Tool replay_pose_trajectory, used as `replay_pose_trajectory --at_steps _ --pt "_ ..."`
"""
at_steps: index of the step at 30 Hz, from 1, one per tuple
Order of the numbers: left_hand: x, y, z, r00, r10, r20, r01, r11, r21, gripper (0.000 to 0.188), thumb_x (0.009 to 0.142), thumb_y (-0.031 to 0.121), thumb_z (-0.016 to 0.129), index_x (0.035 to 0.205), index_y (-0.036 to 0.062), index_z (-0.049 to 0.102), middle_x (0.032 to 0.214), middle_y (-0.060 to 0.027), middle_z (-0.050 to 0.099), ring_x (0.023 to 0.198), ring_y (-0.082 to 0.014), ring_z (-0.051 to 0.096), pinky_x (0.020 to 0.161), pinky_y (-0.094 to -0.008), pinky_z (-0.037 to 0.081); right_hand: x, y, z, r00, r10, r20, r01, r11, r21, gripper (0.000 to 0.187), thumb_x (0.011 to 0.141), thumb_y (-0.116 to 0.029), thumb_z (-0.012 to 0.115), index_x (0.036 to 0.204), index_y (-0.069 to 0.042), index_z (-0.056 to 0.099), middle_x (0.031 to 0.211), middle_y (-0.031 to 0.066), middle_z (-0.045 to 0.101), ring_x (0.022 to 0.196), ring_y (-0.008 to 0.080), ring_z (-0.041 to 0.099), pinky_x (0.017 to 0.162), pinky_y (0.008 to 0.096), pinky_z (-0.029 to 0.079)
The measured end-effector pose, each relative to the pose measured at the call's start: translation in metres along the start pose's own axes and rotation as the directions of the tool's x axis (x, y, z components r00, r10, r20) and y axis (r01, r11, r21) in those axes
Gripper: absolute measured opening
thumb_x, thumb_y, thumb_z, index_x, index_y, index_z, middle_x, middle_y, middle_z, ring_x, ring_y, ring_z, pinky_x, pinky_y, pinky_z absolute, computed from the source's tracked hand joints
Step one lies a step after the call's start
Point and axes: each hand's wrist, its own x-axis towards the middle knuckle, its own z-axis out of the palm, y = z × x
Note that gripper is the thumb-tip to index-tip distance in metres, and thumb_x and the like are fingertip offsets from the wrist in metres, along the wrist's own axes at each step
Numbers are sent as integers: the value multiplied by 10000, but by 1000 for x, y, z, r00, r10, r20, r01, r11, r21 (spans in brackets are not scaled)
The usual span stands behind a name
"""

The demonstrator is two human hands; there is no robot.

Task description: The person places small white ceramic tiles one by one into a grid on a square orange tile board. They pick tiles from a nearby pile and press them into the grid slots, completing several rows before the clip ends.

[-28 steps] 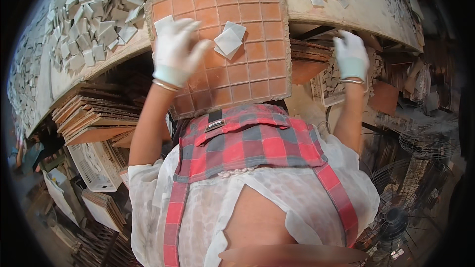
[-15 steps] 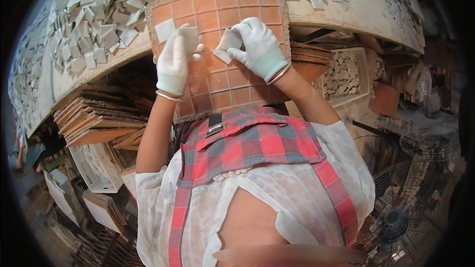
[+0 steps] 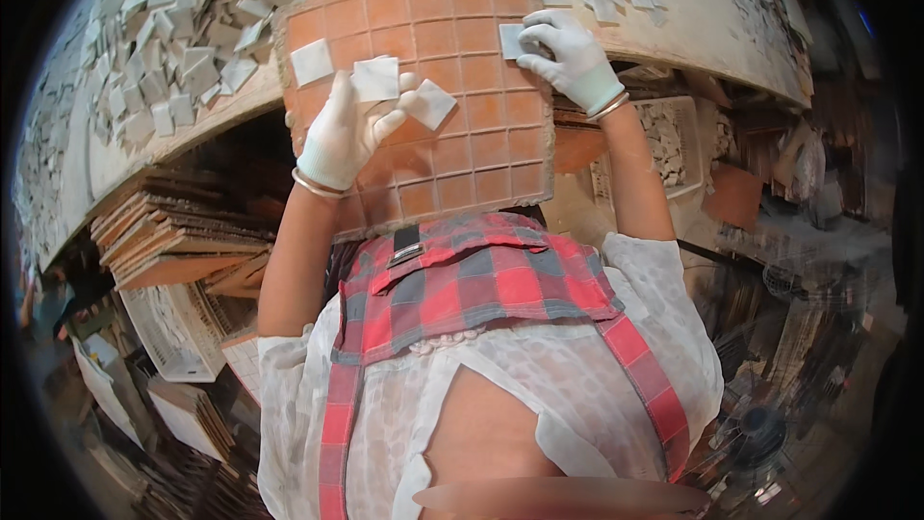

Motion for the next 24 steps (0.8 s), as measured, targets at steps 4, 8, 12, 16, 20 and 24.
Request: replay_pose_trajectory --at_steps 4,8,12,16,20,24 --pt "-2 1 0 998 4 63 3 994 -107 704 1162 509 341 1570 -64 352 1547 -345 485 1306 -428 647 1095 -427 599 5 0 5 997 -67 -47 66 998 -5 159 899 -185 789 1009 -87 729 1158 81 700 1084 317 672 922 441 550" --pt "-5 2 2 995 -20 94 36 985 -169 699 1159 515 346 1573 -49 366 1506 -326 534 1269 -421 671 978 -382 655 3 -26 8 995 12 -97 -34 975 -221 176 908 -185 795 1045 -82 756 1126 94 712 1042 325 675 913 432 550" --pt "-23 12 3 990 135 -39 -118 951 287 605 1165 427 411 1549 -39 450 1454 -238 611 1244 -330 696 944 -340 626 0 -82 23 996 21 -89 -27 997 -65 221 930 -344 774 1042 -156 751 1086 60 682 985 321 660 857 456 541" --pt "-69 40 -4 775 625 -97 -198 385 901 516 1111 255 612 1516 -52 518 1428 -154 658 1294 -220 645 1053 -336 540 -4 -131 44 994 80 76 -78 996 -34 564 818 -436 870 1246 -133 662 1138 120 646 1068 359 650 908 461 536" --pt "-106 50 -16 663 730 167 -70 -162 984 503 927 58 826 1385 -11 631 1352 -114 698 1252 -218 648 1097 -378 507 -2 -151 62 996 90 10 -89 992 -85 470 836 -407 837 1167 -123 661 1046 115 635 912 336 687 776 470 573" --pt "-103 30 -24 752 490 441 -116 -560 820 446 861 106 843 1290 62 731 1357 -131 712 1261 -343 654 1096 -424 506 1 -136 61 999 18 -26 -19 997 -68 203 1000 -316 679 1102 -143 708 820 102 632 655 311 684 617 457 586"
